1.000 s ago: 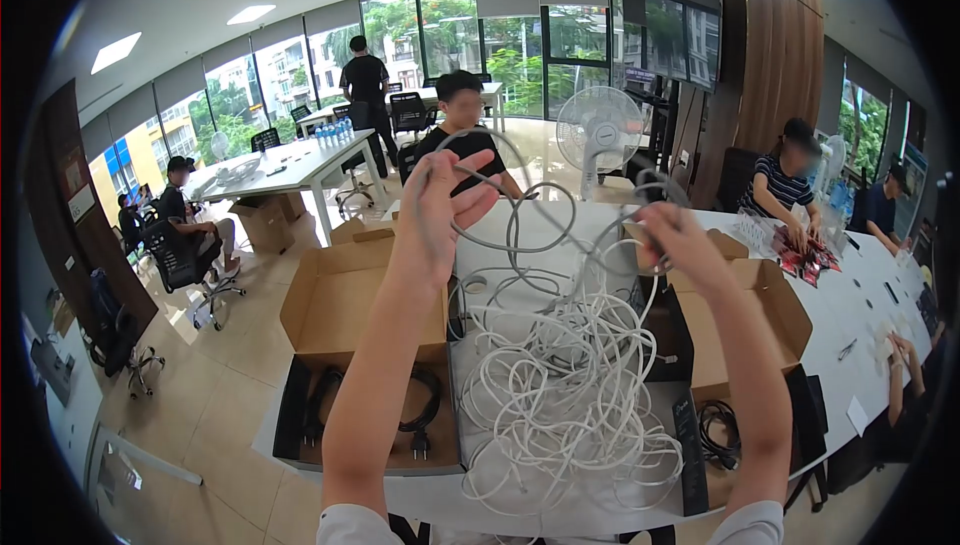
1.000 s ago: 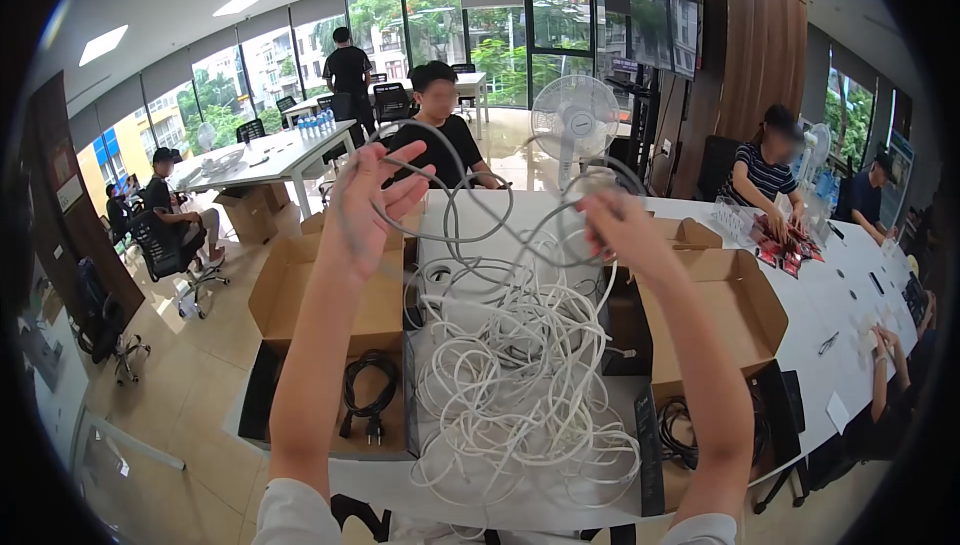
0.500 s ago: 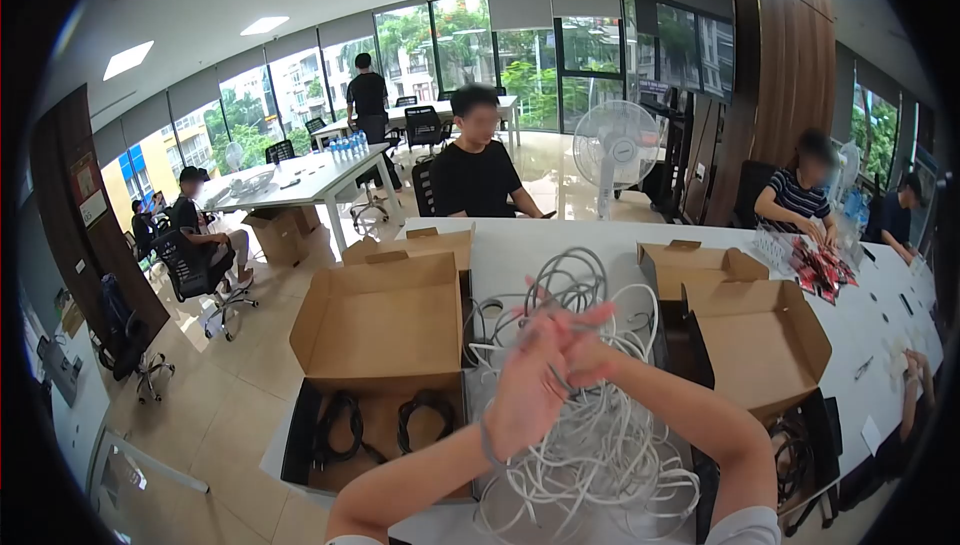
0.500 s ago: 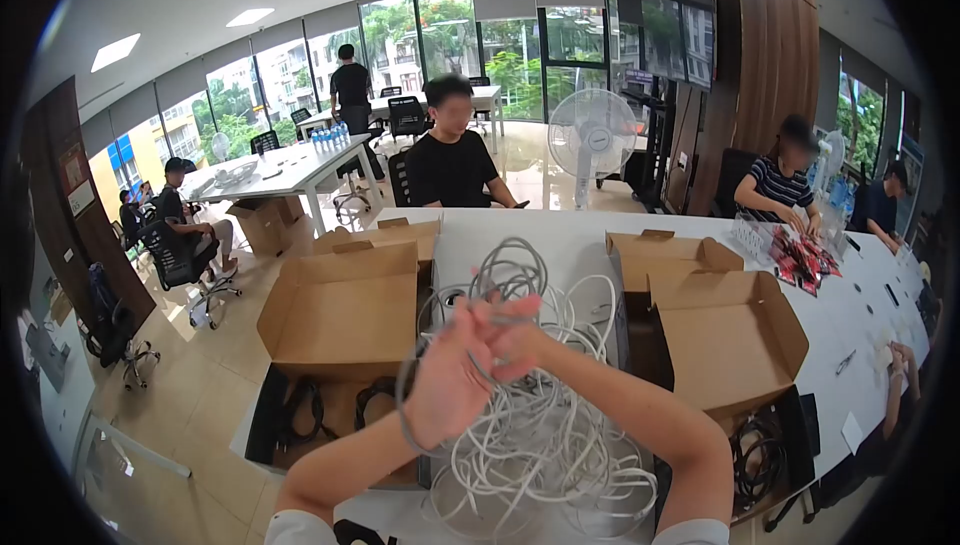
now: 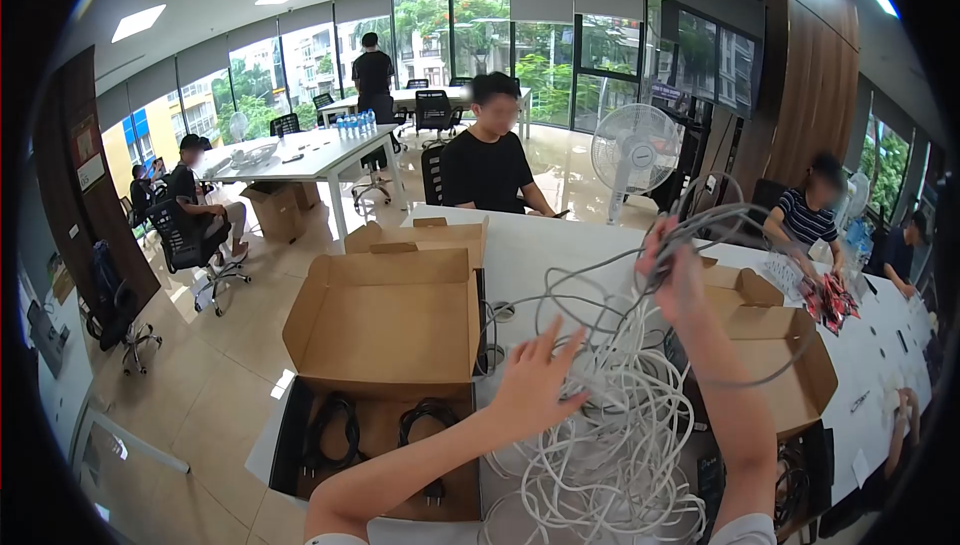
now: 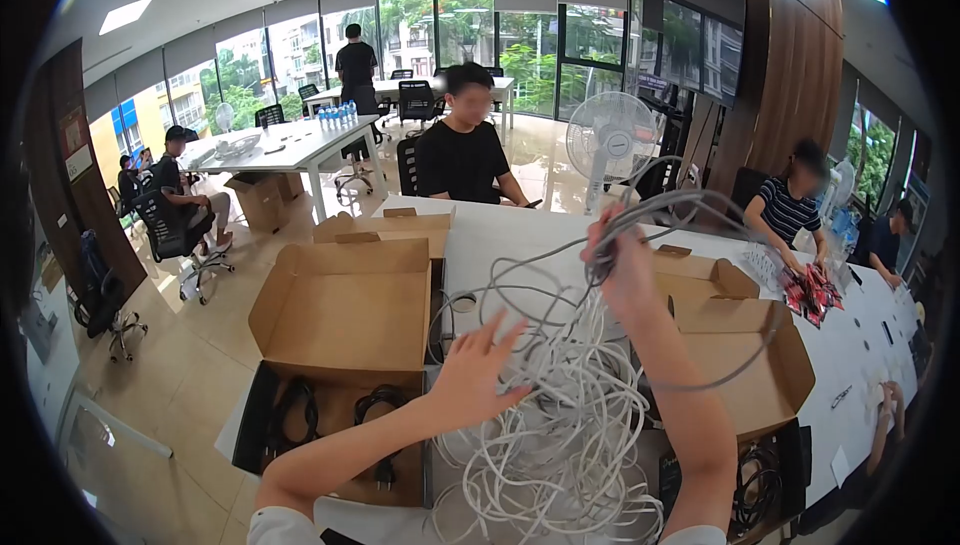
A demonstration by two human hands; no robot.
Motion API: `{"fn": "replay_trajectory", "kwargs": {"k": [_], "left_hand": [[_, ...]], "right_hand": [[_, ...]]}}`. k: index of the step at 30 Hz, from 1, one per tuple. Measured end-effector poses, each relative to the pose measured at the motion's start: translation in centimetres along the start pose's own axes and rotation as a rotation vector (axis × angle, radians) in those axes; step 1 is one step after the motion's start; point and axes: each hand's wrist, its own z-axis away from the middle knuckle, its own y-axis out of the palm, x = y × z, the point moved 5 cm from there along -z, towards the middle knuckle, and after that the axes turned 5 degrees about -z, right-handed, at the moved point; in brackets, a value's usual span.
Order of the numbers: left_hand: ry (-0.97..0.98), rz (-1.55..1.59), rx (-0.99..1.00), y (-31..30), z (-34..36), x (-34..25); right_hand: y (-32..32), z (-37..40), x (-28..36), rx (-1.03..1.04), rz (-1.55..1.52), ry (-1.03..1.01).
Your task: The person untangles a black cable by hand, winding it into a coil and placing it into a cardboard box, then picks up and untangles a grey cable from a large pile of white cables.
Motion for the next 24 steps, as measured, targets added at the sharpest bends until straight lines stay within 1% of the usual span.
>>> {"fn": "replay_trajectory", "kwargs": {"k": [1,2,5,8,11,14,17,20,24], "left_hand": [[0.052,-0.042,0.113,1.1,0.2,0.6],[0.101,-0.08,0.231,2.2,0.7,0.8],[0.218,-0.159,0.005,0.8,1.2,-0.5],[0.333,-0.325,-0.141,-0.9,1.4,-1.3],[0.403,-0.263,-0.237,-1.7,2.4,-1.0],[0.297,-0.161,0.052,1.6,4.0,2.3],[0.286,-0.211,0.083,1.9,4.6,4.0],[0.278,-0.132,0.171,1.8,4.3,4.3],[0.194,-0.266,0.412,3.3,4.2,4.6]], "right_hand": [[0.8,-0.4,1.1,0.084,-0.09,-0.004],[1.2,-0.5,2.0,0.077,-0.082,-0.022],[2.0,-1.3,4.5,0.074,-0.083,-0.071],[1.9,-1.4,7.0,0.101,-0.122,-0.147],[0.6,-1.3,10.1,0.145,-0.189,-0.223],[-2.1,-1.4,13.8,0.185,-0.297,-0.269],[-2.1,-0.5,16.6,0.208,-0.345,-0.344],[-0.8,0.4,20.0,0.28,-0.357,-0.41],[1.3,1.6,27.2,0.379,-0.331,-0.493]]}}
